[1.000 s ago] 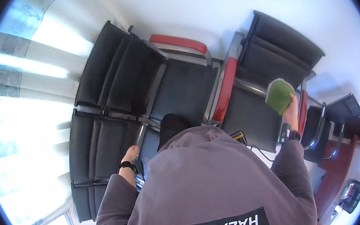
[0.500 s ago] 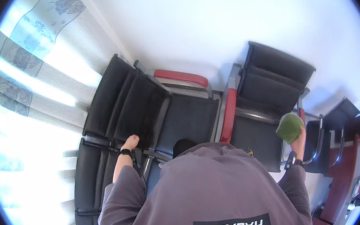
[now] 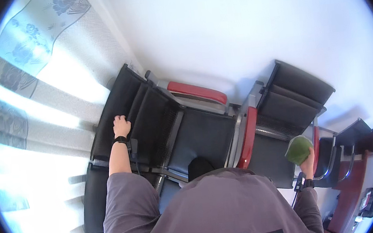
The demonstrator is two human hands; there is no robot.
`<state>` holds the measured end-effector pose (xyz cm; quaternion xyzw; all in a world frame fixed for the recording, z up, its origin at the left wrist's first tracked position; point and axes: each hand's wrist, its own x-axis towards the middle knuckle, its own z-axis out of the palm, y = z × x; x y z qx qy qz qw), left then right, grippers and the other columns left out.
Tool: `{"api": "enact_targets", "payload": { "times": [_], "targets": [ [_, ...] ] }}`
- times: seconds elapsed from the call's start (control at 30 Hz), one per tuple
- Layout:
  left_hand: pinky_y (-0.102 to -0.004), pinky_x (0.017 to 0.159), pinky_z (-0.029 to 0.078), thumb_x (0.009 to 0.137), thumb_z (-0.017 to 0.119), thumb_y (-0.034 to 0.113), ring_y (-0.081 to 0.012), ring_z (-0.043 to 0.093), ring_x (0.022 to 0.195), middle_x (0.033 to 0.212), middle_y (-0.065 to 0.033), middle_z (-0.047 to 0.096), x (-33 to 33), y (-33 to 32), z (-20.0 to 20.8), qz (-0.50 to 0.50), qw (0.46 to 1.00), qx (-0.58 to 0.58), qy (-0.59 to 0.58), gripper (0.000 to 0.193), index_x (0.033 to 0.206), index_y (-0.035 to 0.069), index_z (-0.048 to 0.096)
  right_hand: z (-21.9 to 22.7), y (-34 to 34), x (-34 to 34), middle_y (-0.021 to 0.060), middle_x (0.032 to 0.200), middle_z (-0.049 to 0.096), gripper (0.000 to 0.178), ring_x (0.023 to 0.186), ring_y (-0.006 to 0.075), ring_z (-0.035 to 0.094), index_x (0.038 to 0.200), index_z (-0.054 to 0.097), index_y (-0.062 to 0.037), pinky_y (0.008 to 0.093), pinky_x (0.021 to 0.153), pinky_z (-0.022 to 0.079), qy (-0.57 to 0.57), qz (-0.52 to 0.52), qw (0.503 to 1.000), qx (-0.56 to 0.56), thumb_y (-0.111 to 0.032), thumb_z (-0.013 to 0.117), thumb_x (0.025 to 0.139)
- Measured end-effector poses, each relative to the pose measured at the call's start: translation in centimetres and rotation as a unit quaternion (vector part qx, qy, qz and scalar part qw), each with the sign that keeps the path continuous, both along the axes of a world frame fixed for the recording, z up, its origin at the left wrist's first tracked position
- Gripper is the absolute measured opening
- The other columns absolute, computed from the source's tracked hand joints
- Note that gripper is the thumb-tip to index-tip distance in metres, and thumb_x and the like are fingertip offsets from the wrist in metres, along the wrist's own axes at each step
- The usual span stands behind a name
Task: The person wipes the seat and backrest surfaces of a row of black office chairs using a green cloth.
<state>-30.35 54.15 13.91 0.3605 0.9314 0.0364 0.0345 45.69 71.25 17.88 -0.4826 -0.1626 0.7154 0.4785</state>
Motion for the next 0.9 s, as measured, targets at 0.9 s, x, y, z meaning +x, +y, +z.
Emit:
{"api": "enact_targets", "payload": {
  "times": [0.9],
  "targets": [
    [-0.0280,0.055,0.048,0.076,0.056,0.037,-0.0177,0.058,0.067,0.079,-0.0017,0.057,-10.8,4.5,-1.7,-0.029,0.914,0.078,0.397,0.037,0.101,0.011,0.054,-26.4,18.2,-71.5,0.0190,0.110,0.054,0.041,0.097,0.0358,0.052,0.106,0.056,-0.0037,0.0446,0.089,0.036,-0.529,0.420,0.507,0.536,-0.035,0.041,0.084]
  ]
}}
